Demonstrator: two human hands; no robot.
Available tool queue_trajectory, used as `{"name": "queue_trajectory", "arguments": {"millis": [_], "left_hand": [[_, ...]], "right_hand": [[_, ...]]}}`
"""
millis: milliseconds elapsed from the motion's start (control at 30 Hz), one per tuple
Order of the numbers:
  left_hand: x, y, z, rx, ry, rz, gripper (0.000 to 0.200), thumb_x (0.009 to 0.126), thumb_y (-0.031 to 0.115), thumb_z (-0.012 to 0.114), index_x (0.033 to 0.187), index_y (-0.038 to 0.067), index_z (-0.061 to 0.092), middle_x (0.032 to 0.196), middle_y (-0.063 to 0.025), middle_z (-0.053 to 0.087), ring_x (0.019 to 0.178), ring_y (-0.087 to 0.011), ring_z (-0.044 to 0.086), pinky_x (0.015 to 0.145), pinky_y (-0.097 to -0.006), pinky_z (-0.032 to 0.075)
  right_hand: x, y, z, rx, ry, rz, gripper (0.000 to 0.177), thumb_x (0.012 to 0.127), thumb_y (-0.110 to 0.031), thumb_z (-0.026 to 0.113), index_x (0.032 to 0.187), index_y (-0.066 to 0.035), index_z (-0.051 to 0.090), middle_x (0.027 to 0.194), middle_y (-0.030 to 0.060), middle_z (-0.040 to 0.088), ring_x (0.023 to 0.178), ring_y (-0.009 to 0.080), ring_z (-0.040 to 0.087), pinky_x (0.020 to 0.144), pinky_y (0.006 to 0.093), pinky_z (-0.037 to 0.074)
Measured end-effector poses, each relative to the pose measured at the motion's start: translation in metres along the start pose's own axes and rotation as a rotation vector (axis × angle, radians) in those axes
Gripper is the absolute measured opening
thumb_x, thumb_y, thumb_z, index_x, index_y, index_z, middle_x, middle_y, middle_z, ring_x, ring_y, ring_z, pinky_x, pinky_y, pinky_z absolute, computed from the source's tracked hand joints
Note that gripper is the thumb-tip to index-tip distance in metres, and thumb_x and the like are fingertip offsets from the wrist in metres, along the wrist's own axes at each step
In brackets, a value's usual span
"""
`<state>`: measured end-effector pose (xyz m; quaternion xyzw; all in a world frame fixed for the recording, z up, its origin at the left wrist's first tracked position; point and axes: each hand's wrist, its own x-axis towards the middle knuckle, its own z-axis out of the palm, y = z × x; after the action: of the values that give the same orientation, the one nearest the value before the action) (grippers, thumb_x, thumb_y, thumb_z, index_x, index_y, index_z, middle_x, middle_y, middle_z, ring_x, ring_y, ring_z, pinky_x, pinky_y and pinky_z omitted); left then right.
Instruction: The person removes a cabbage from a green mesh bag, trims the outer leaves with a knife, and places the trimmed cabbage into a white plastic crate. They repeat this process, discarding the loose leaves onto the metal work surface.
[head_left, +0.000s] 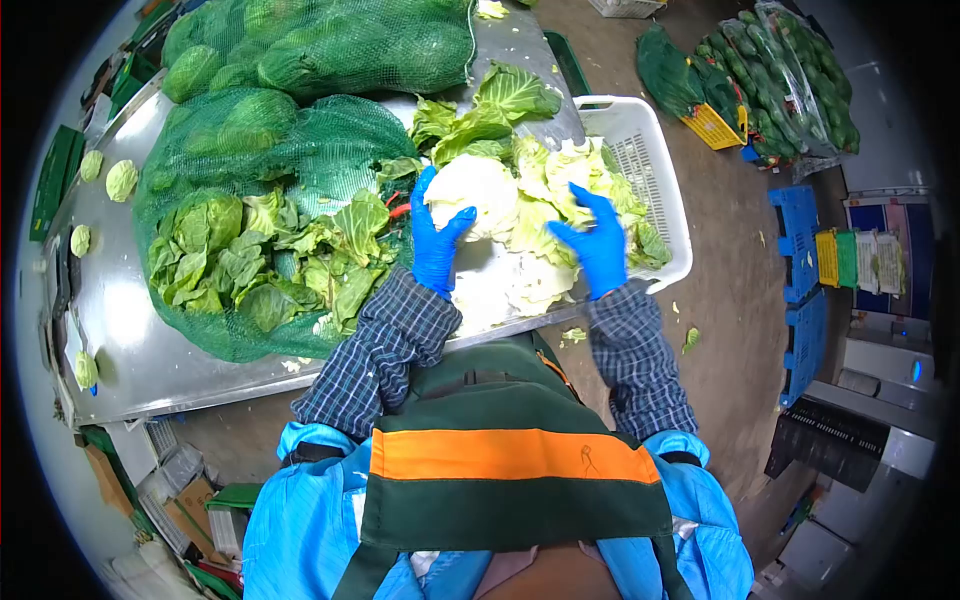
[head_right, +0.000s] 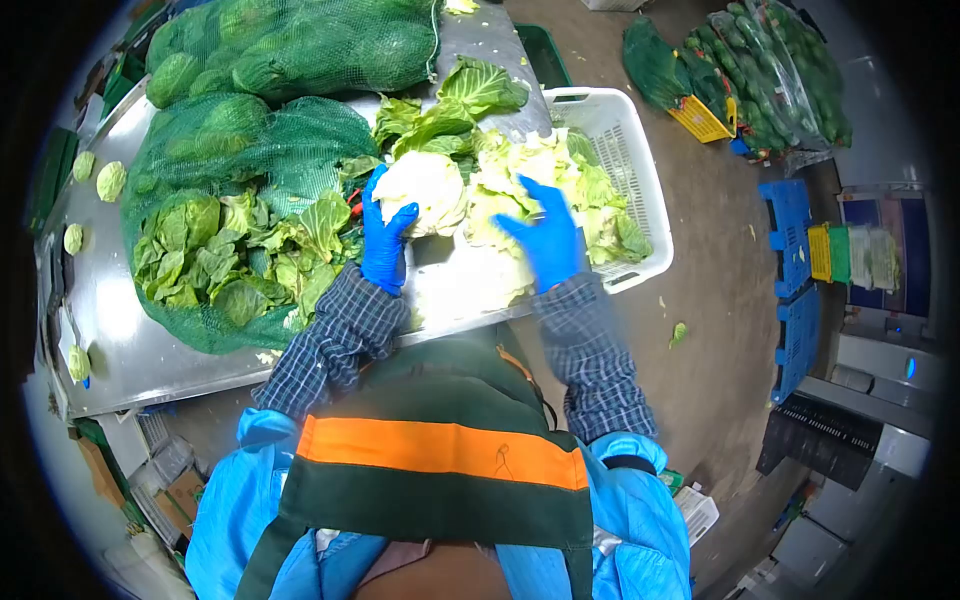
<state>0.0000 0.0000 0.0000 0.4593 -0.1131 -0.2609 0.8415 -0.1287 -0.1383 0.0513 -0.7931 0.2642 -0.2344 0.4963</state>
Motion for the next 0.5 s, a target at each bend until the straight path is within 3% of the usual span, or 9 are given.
{"name": "queue_trajectory", "arguments": {"millis": [100, 167, 200, 267, 300, 367, 400, 433, 500], "left_hand": [[0.014, 0.008, -0.012, 0.023, -0.035, 0.089, 0.083, 0.07, 0.011, 0.074, 0.138, 0.002, 0.027, 0.131, -0.0152, 0.041, 0.118, -0.0242, 0.045, 0.101, -0.0369, 0.039], [0.006, 0.009, -0.016, 0.113, -0.019, 0.17, 0.084, 0.069, 0.011, 0.075, 0.138, 0.002, 0.027, 0.13, -0.0158, 0.041, 0.118, -0.0246, 0.044, 0.101, -0.0367, 0.039], [-0.001, 0.018, -0.014, 0.074, -0.007, 0.126, 0.085, 0.068, 0.011, 0.075, 0.138, 0.002, 0.027, 0.131, -0.0155, 0.04, 0.119, -0.0251, 0.044, 0.101, -0.0365, 0.038], [-0.004, 0.013, -0.025, 0.05, -0.02, 0.13, 0.086, 0.068, 0.012, 0.076, 0.138, 0.002, 0.028, 0.132, -0.0151, 0.04, 0.12, -0.0251, 0.043, 0.102, -0.0367, 0.037], [-0.002, 0.013, -0.031, 0.032, -0.036, 0.137, 0.087, 0.067, 0.012, 0.077, 0.138, 0.002, 0.028, 0.133, -0.0148, 0.039, 0.121, -0.0252, 0.043, 0.103, -0.0369, 0.036], [0.005, 0.013, -0.045, 0.207, -0.054, 0.24, 0.091, 0.064, 0.014, 0.079, 0.138, 0.001, 0.029, 0.135, -0.0138, 0.038, 0.123, -0.0252, 0.041, 0.105, -0.0374, 0.034], [0.003, 0.024, -0.043, 0.252, -0.097, 0.205, 0.093, 0.062, 0.015, 0.08, 0.138, 0.001, 0.029, 0.135, -0.0141, 0.038, 0.123, -0.0254, 0.04, 0.105, -0.0376, 0.033], [-0.001, 0.031, -0.042, 0.292, -0.14, 0.163, 0.095, 0.061, 0.017, 0.082, 0.138, 0.001, 0.029, 0.135, -0.0144, 0.038, 0.124, -0.0256, 0.039, 0.106, -0.0377, 0.032], [0.001, 0.023, -0.048, 0.442, -0.169, 0.232, 0.1, 0.056, 0.022, 0.084, 0.138, 0.001, 0.03, 0.136, -0.0145, 0.038, 0.125, -0.0265, 0.039, 0.107, -0.0381, 0.03]], "right_hand": [[0.005, -0.02, 0.043, -0.015, -0.003, -0.071, 0.069, 0.065, -0.017, 0.082, 0.125, -0.006, 0.051, 0.118, 0.0099, 0.054, 0.109, 0.0213, 0.053, 0.087, 0.0317, 0.046], [0.001, -0.03, 0.051, 0.158, -0.03, 0.11, 0.065, 0.067, -0.014, 0.08, 0.125, -0.007, 0.052, 0.11, 0.0058, 0.06, 0.089, 0.0153, 0.06, 0.071, 0.026, 0.05], [-0.003, -0.033, 0.05, 0.153, -0.034, 0.115, 0.065, 0.067, -0.014, 0.08, 0.125, -0.007, 0.052, 0.11, 0.0058, 0.06, 0.089, 0.0153, 0.06, 0.071, 0.026, 0.05], [-0.004, -0.036, 0.043, 0.32, -0.132, 0.386, 0.053, 0.07, -0.01, 0.076, 0.12, -0.008, 0.058, 0.089, 0.0025, 0.065, 0.065, 0.0075, 0.058, 0.052, 0.0208, 0.046], [-0.005, -0.038, 0.042, 0.318, -0.131, 0.38, 0.053, 0.07, -0.01, 0.076, 0.12, -0.008, 0.058, 0.089, 0.0025, 0.065, 0.065, 0.0075, 0.058, 0.052, 0.0208, 0.046], [-0.007, -0.038, 0.038, 0.255, -0.125, 0.273, 0.042, 0.073, -0.008, 0.072, 0.114, -0.009, 0.062, 0.07, 0.0003, 0.063, 0.052, 0.0029, 0.051, 0.044, 0.0183, 0.04], [-0.006, -0.037, 0.035, 0.223, -0.123, 0.31, 0.037, 0.073, -0.007, 0.071, 0.11, -0.009, 0.065, 0.072, 0.001, 0.064, 0.053, 0.0038, 0.052, 0.045, 0.0191, 0.041], [-0.005, -0.038, 0.03, 0.169, -0.101, 0.345, 0.042, 0.071, -0.007, 0.074, 0.111, -0.009, 0.064, 0.09, 0.0012, 0.065, 0.059, 0.0034, 0.054, 0.049, 0.019, 0.043], [-0.007, -0.058, 0.038, -0.051, -0.03, -0.01, 0.047, 0.068, -0.008, 0.077, 0.112, -0.008, 0.062, 0.108, 0.0022, 0.062, 0.072, 0.0085, 0.06, 0.059, 0.022, 0.048]]}}
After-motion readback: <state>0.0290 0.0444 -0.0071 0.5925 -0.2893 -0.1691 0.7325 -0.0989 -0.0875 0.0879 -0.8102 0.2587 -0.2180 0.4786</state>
